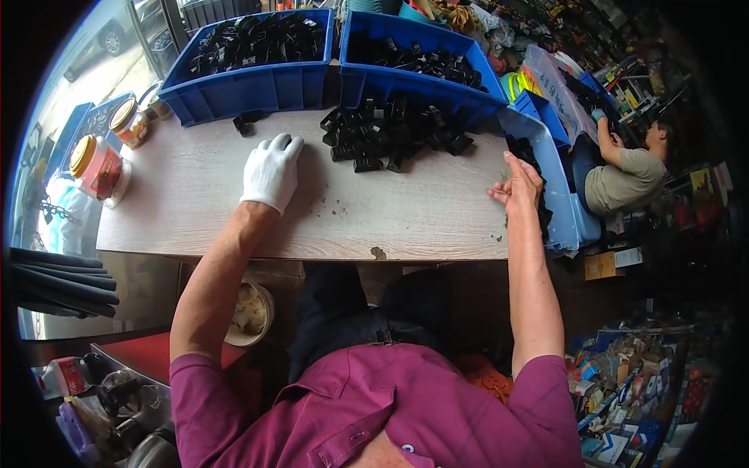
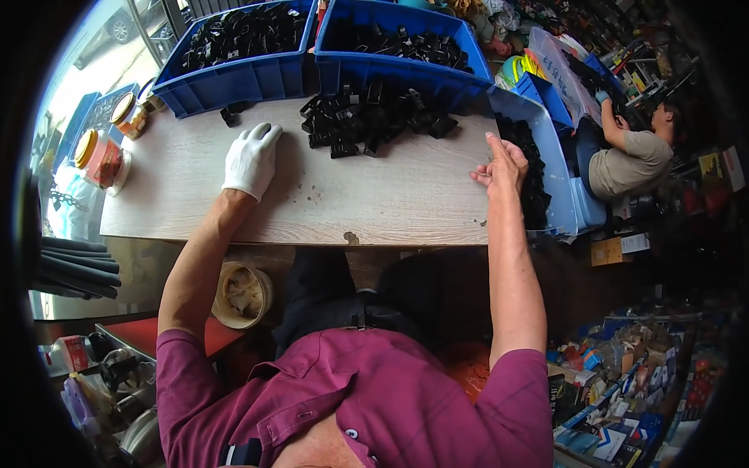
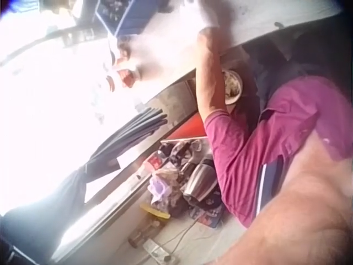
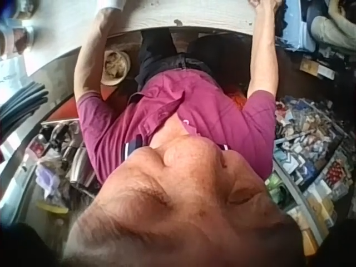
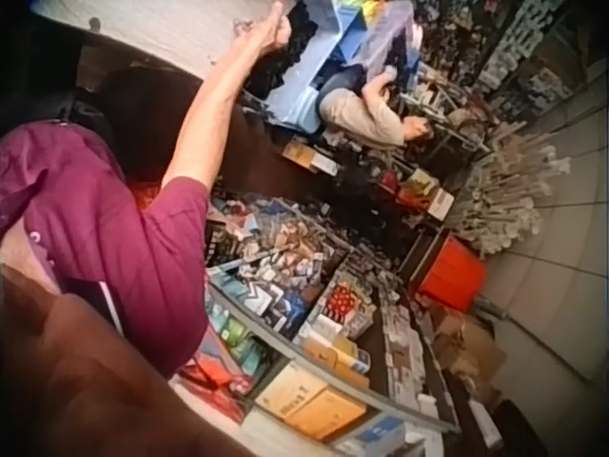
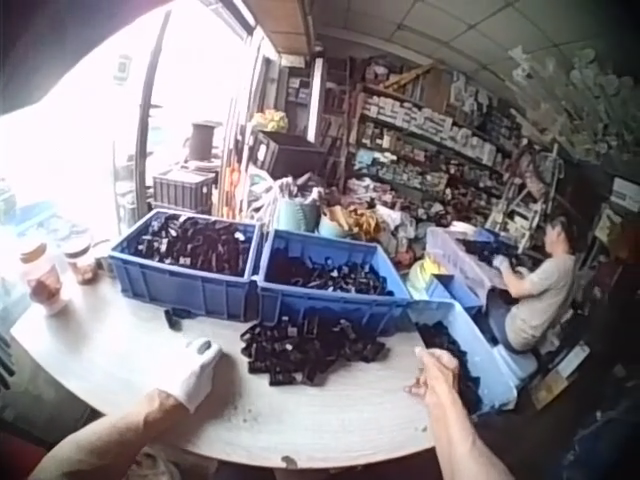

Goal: The recorder is sorting through small black plastic hardware components on a workbench, inspecting them and moving them between piles and blue storage bins.

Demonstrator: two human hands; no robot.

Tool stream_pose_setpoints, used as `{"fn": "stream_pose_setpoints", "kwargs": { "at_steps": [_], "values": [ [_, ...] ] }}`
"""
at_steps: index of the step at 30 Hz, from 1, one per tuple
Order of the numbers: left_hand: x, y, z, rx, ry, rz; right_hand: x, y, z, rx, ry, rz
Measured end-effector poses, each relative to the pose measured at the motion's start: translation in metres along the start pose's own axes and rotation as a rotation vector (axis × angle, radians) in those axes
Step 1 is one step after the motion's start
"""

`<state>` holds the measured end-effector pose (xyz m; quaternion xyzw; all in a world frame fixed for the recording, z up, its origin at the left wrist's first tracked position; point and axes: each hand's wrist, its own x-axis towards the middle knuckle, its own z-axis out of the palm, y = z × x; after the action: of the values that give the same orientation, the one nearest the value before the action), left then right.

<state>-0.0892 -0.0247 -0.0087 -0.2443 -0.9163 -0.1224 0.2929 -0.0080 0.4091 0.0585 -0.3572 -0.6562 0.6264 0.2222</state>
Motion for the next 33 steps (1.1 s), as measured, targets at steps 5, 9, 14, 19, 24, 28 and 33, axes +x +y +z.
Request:
{"fn": "stream_pose_setpoints", "kwargs": {
  "at_steps": [5,9,14,19,24,28,33],
  "values": [
    [-0.003,0.014,-0.005,0.072,-0.007,-0.053,-0.011,0.0,0.042,-0.181,-0.165,0.068],
    [-0.002,0.019,-0.004,0.064,0.001,-0.06,-0.005,0.0,0.07,-0.274,-0.154,0.057],
    [-0.004,0.016,-0.004,0.011,0.062,-0.02,-0.002,0.001,0.082,-0.43,-0.12,0.02],
    [-0.003,0.018,-0.006,-0.002,0.022,-0.102,-0.005,0.013,0.076,-0.33,-0.106,-0.023],
    [-0.003,0.017,-0.004,-0.043,0.06,-0.07,-0.005,0.022,0.053,-0.225,-0.248,-0.02],
    [-0.006,0.015,-0.005,-0.055,0.044,-0.079,-0.033,0.011,0.046,-0.217,-0.307,0.027],
    [-0.005,0.015,-0.004,-0.068,0.044,-0.076,-0.031,0.02,0.029,-0.225,-0.355,-0.019]
  ]
}}
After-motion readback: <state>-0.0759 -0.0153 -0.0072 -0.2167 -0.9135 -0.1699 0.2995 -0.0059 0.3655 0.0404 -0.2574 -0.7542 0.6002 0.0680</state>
